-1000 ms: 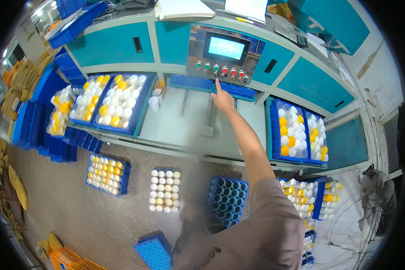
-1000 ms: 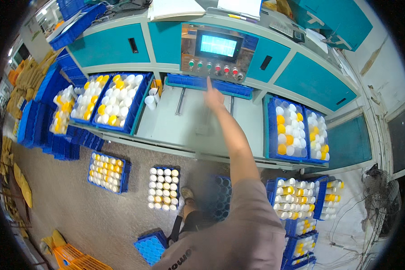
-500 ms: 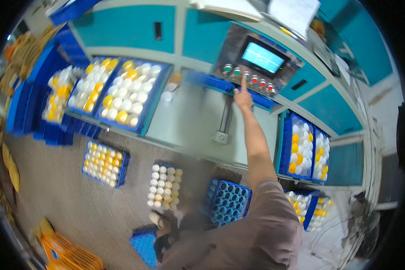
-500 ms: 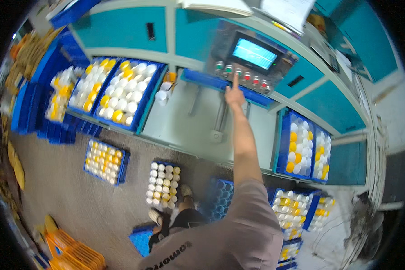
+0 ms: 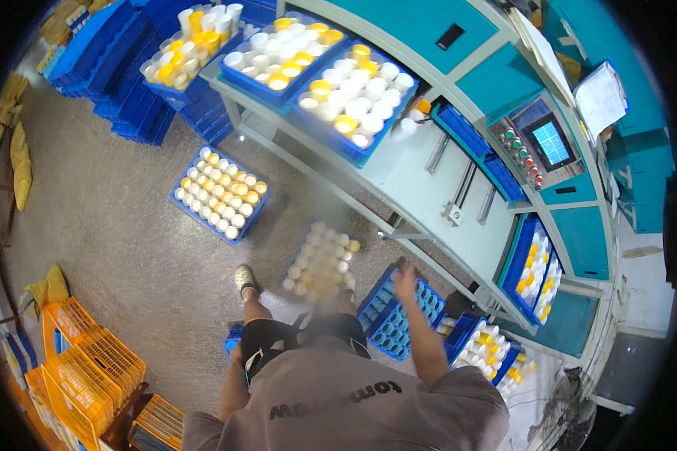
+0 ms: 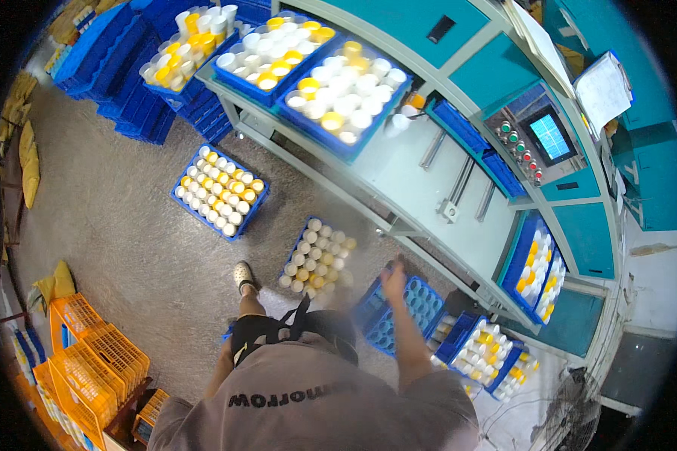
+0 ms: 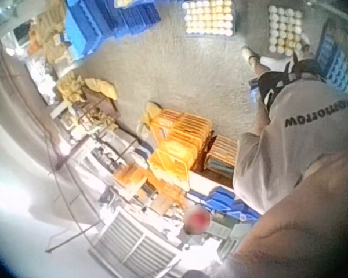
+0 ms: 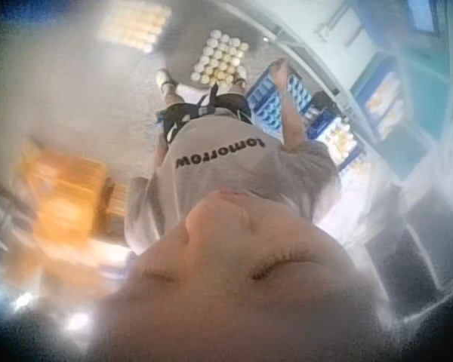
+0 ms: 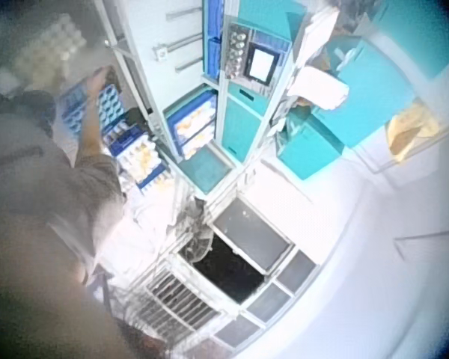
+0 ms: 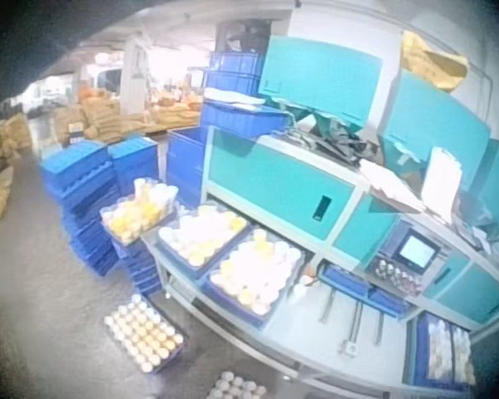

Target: The person repeatedly picks up stacks of white and yellow capsules from a yellow crate and places them into blue trays. They then move the filled trays to a nearby rack and use a green tool to adjust the capsules within the trays.

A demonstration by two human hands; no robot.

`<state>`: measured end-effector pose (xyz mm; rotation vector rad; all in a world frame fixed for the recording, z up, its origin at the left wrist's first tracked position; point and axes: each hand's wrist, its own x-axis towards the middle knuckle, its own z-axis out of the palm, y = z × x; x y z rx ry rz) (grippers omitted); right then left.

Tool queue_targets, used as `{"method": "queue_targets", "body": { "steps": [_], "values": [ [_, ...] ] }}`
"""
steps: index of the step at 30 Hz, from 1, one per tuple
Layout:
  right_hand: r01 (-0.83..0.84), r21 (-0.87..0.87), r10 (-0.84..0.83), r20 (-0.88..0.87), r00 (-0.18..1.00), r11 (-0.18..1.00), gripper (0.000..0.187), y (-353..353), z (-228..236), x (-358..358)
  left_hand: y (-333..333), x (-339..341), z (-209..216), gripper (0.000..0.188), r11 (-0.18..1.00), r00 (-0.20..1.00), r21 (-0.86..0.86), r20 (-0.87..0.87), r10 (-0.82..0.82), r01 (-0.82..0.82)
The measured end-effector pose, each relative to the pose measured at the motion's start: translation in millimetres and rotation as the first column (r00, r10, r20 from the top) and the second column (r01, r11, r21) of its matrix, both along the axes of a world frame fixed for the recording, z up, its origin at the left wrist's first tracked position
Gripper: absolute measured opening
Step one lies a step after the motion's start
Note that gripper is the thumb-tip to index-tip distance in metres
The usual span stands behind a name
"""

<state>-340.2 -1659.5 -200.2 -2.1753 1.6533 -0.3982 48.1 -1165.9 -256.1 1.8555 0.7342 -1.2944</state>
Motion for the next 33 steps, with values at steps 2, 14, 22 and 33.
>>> {"method": "queue_targets", "body": {
  "steps": [2,14,22,33],
  "values": [
    [-0.266,0.683,0.575,-0.273,0.772,0.681,0.056,130,-37,36,4,74,16,0.046,0.95,0.957,0.126,0.025,-0.29,0.285],
    [-0.144,0.638,0.242,-0.069,0.968,0.757,0.049,137,36,241,10,332,35,0.05,0.969,0.97,-0.227,0.192,0.147,-0.102],
    [-0.111,0.628,0.082,0.075,0.994,0.77,0.035,66,80,362,-21,294,0,0.026,0.996,0.987,-0.085,-0.154,-0.05,0.037],
    [-0.301,-0.225,0.316,0.029,0.948,0.926,0.046,-250,148,627,-543,469,152,0.023,0.744,0.192,0.036,0.957,-0.219,0.668]
  ]
}}
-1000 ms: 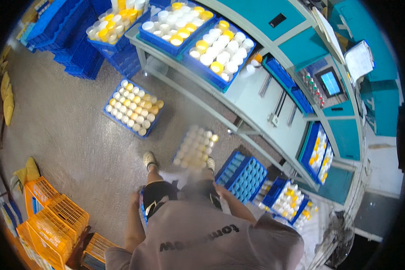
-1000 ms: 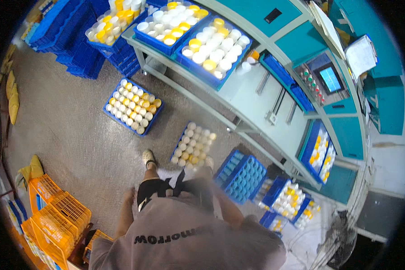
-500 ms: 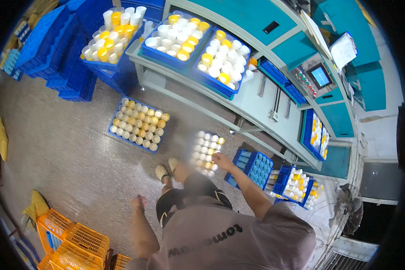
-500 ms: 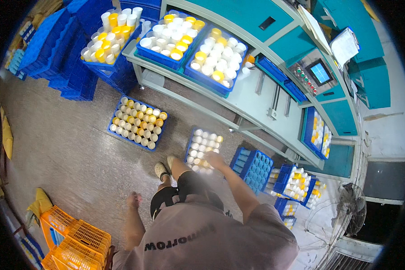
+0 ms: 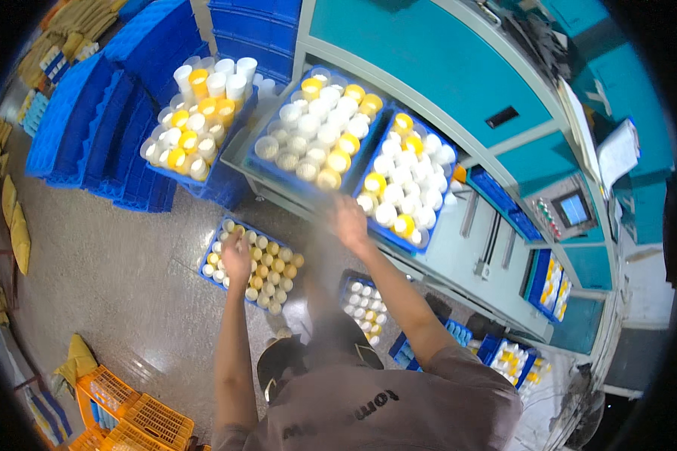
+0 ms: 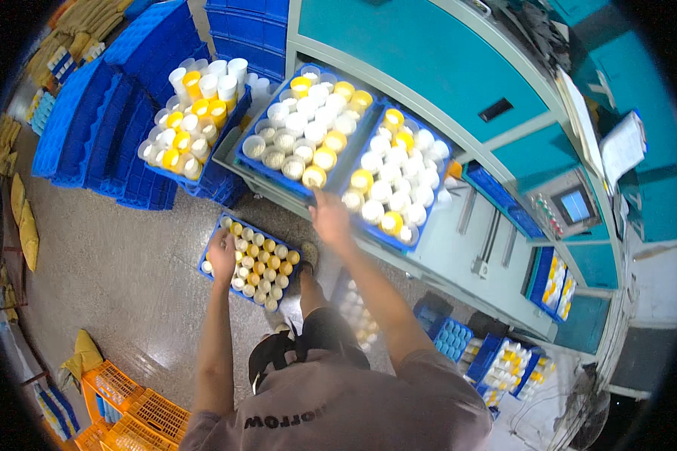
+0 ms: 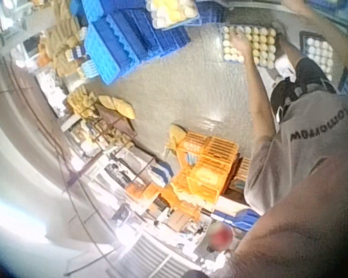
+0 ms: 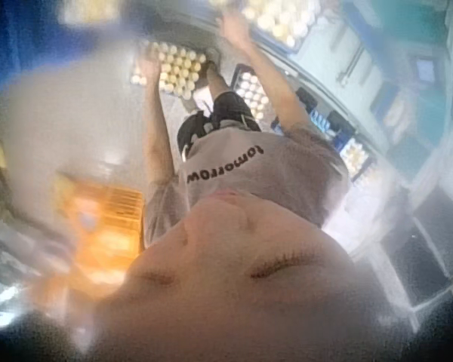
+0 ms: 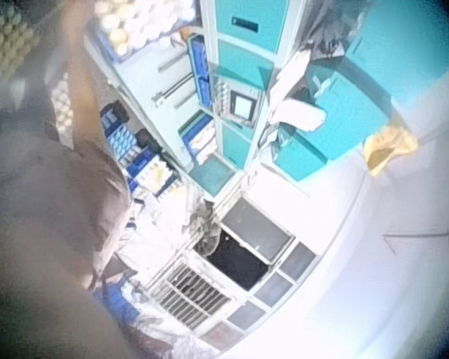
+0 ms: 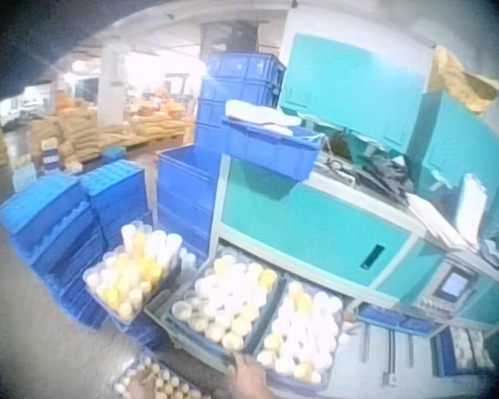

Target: The person repeatedly picks up stacks of white and yellow capsules from a yellow crate and places them into blue trays. They then move the filled trays to a nearby rack and use a green tool to adjust the capsules within the trays.

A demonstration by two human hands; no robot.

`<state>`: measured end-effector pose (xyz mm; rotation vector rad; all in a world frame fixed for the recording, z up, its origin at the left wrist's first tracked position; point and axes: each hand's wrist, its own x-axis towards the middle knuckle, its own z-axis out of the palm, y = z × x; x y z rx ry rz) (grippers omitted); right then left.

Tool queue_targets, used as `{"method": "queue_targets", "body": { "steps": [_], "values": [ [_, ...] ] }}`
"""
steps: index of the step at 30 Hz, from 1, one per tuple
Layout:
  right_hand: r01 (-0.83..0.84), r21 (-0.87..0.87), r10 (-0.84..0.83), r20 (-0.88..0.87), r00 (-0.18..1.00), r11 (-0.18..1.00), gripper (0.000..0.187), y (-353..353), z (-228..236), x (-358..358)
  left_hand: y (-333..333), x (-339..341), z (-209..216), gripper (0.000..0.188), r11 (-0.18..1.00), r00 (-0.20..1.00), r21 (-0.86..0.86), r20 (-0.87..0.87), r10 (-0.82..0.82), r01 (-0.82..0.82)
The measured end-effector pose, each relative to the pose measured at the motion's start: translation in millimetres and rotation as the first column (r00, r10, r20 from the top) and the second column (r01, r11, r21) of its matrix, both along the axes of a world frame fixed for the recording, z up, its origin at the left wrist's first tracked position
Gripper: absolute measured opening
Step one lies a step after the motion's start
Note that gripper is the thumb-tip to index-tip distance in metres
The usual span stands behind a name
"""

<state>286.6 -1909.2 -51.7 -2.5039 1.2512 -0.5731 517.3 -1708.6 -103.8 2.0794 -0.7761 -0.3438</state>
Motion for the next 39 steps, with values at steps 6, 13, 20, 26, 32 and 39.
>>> {"method": "queue_targets", "body": {
  "steps": [6,13,20,26,32,39],
  "values": [
    [-0.05,0.147,0.077,-0.182,0.98,0.988,0.045,-73,-7,70,-231,30,34,0.024,0.947,0.803,0.274,0.52,-0.291,0.165],
    [-0.152,0.211,0.188,-0.159,0.969,0.965,0.04,-85,-8,89,-269,49,6,0.011,0.94,0.724,0.317,0.618,-0.306,0.127],
    [-0.157,0.373,0.163,0.017,0.987,0.914,0.027,-105,-16,85,-253,123,91,0.012,0.953,0.85,0.202,0.437,-0.295,0.227],
    [-0.191,0.248,0.204,-0.027,0.979,0.95,0.016,-109,68,103,-251,293,115,0.018,0.988,0.862,0.154,0.496,-0.1,0.026],
    [-0.362,0.248,0.36,0.054,0.931,0.898,0.016,-157,130,182,-297,416,62,0.019,0.975,0.749,0.19,0.662,-0.039,-0.117],
    [-0.503,0.082,0.446,0.359,0.82,0.86,0.018,-217,44,367,-294,455,34,0.025,0.934,0.69,0.316,0.714,-0.12,-0.164]
  ]
}}
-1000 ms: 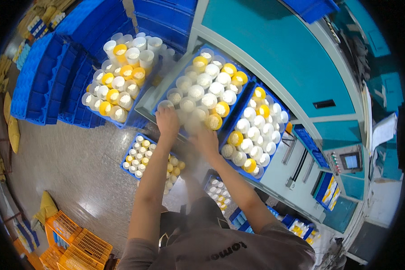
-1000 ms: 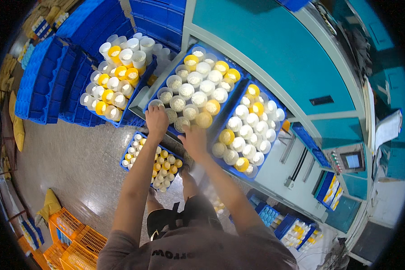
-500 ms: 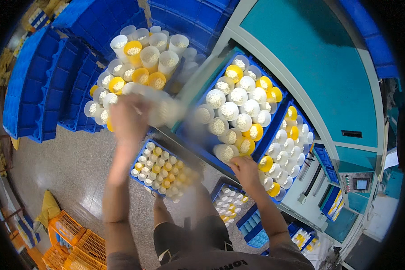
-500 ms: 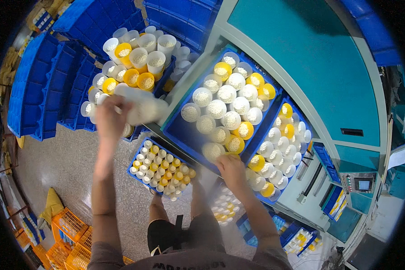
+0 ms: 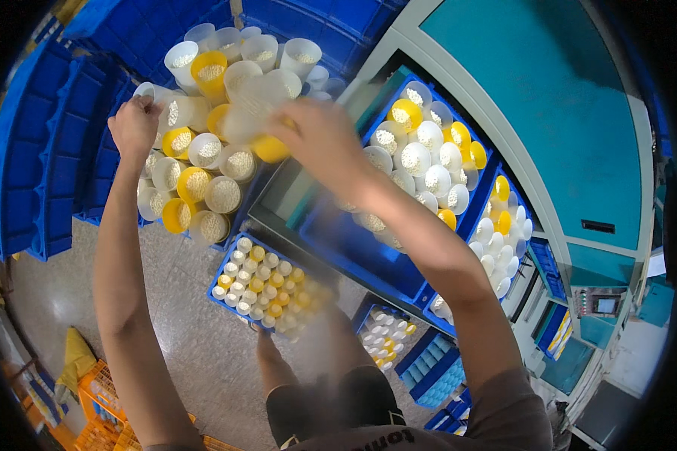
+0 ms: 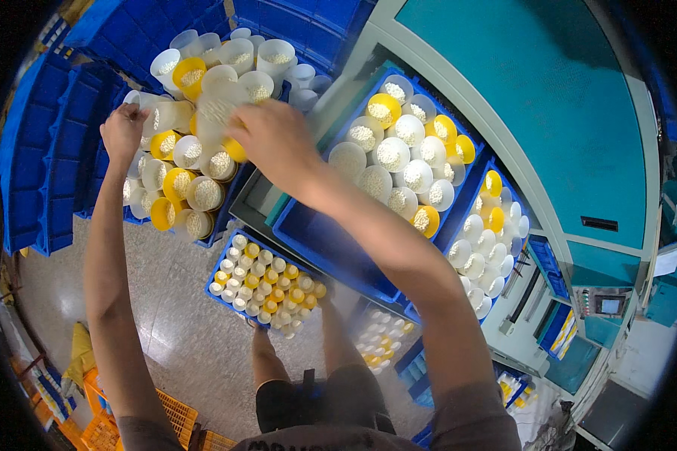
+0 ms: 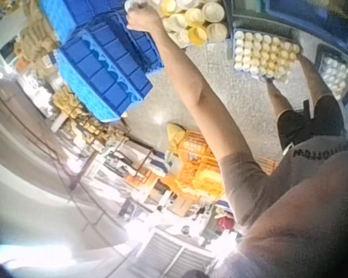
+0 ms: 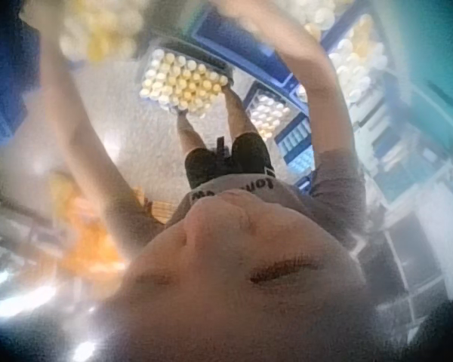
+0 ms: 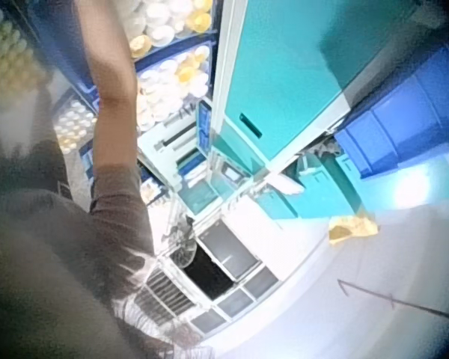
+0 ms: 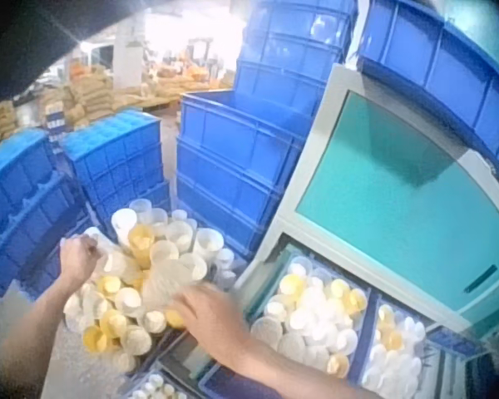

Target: The person repeatedly picks up stacks of white and yellow capsules from a yellow crate and places them into blue trays. They then move the filled trays to a nearby rack and use a green tool to adjust the capsules within the trays.

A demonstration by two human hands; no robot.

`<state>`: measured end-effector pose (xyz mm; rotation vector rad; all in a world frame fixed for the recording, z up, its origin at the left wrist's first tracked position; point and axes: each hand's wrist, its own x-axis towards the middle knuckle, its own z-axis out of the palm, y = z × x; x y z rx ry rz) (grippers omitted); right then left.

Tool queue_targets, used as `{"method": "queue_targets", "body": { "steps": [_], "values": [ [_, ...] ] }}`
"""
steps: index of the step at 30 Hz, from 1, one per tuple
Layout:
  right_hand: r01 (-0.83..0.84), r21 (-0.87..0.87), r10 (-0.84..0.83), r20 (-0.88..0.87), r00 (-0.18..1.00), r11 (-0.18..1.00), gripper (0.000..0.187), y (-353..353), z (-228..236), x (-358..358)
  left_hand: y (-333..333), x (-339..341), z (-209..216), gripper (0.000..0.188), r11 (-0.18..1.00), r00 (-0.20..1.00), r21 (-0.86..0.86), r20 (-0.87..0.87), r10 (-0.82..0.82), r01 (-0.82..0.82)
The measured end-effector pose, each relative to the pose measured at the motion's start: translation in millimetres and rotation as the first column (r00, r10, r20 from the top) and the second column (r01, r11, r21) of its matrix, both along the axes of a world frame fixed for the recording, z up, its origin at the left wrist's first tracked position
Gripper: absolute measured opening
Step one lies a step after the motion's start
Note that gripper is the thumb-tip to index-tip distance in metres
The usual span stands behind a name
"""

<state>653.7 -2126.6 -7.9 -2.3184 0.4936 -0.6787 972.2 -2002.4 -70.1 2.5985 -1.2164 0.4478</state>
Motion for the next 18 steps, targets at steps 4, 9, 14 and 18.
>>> {"method": "queue_targets", "body": {
  "steps": [4,9,14,18],
  "values": [
    [0.03,-0.032,-0.033,-0.105,0.994,0.999,0.02,-9,-47,63,-12,-2,-5,0.022,0.991,0.996,0.136,-0.089,0.004,0.008],
    [-0.008,-0.238,-0.041,-0.2,0.979,0.971,0.028,6,-60,78,-23,-28,3,0.029,0.998,0.998,-0.006,-0.006,-0.055,0.055],
    [0.061,-0.319,-0.05,0.043,0.998,0.946,0.033,50,-37,-49,26,-150,15,0.024,0.862,0.909,-0.447,-0.211,-0.36,0.238],
    [-0.114,0.425,0.274,-0.338,0.901,0.898,0.017,85,-8,-261,97,-267,22,0.012,0.88,0.749,-0.283,-0.463,-0.473,0.381]
  ]
}}
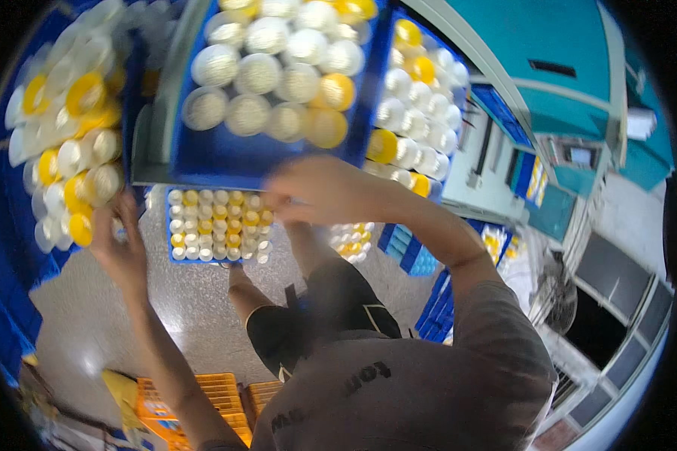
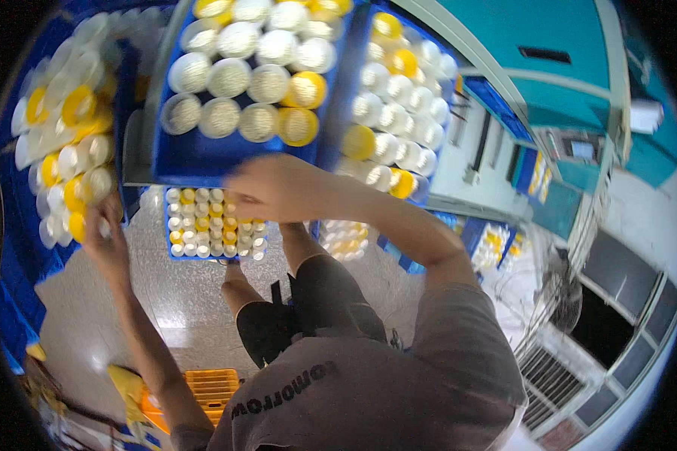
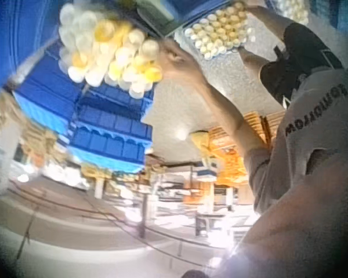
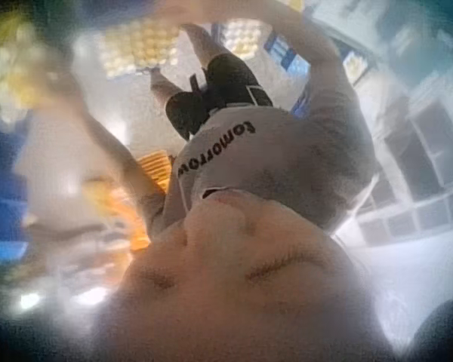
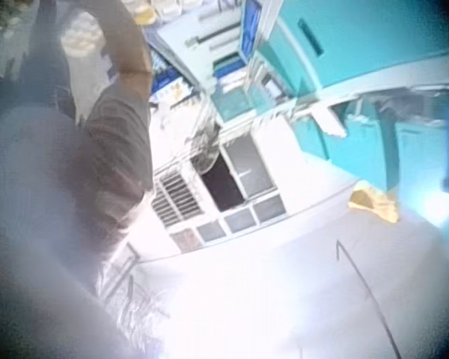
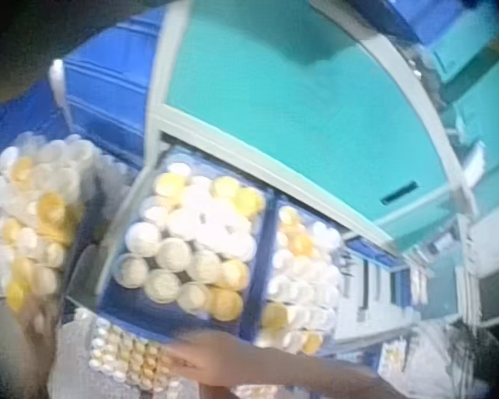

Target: The person repeatedly picks up stacks of white and yellow capsules from a yellow crate and places them into blue trays. They then move the filled trays to a nearby rack and use a green tool to adjust the capsules within the trays.

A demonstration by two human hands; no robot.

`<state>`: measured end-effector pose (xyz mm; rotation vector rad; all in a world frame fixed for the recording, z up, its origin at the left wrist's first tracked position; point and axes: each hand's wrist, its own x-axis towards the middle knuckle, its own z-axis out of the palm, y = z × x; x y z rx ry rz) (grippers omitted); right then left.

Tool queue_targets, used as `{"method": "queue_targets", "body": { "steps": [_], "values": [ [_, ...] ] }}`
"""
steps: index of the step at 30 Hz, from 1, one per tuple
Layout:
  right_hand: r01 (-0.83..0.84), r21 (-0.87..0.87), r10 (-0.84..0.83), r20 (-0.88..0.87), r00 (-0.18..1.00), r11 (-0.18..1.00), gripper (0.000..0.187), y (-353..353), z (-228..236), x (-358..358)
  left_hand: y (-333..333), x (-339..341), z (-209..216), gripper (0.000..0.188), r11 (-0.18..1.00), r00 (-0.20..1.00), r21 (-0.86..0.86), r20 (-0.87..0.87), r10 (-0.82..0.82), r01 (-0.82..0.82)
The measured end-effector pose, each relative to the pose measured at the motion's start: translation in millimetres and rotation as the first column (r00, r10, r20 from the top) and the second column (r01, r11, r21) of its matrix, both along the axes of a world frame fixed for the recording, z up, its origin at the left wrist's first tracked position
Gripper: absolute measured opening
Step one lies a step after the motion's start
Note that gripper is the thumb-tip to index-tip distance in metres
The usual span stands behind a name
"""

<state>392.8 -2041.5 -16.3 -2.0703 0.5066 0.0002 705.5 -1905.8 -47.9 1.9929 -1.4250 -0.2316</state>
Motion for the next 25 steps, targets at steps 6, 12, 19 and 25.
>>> {"method": "queue_targets", "body": {
  "steps": [6,12,19,25],
  "values": [
    [0.028,0.695,0.479,-0.524,0.704,0.719,0.025,75,122,-195,85,-121,13,0.007,0.917,0.791,0.302,-0.612,-0.022,0.259],
    [0.49,0.554,-0.448,-0.222,0.866,0.673,0.035,158,123,-228,76,-215,29,0.017,0.846,0.639,0.31,-0.768,-0.046,0.433],
    [0.545,-0.63,-0.827,-0.337,0.45,0.554,0.044,104,18,-282,-43,-347,-16,0.021,0.851,0.829,-0.024,-0.212,-0.518,0.525],
    [0.564,-0.362,-0.669,-0.446,0.595,0.742,0.046,60,19,-288,-84,-408,-21,0.017,0.79,0.867,0.417,0.007,-0.499,0.451]
  ]
}}
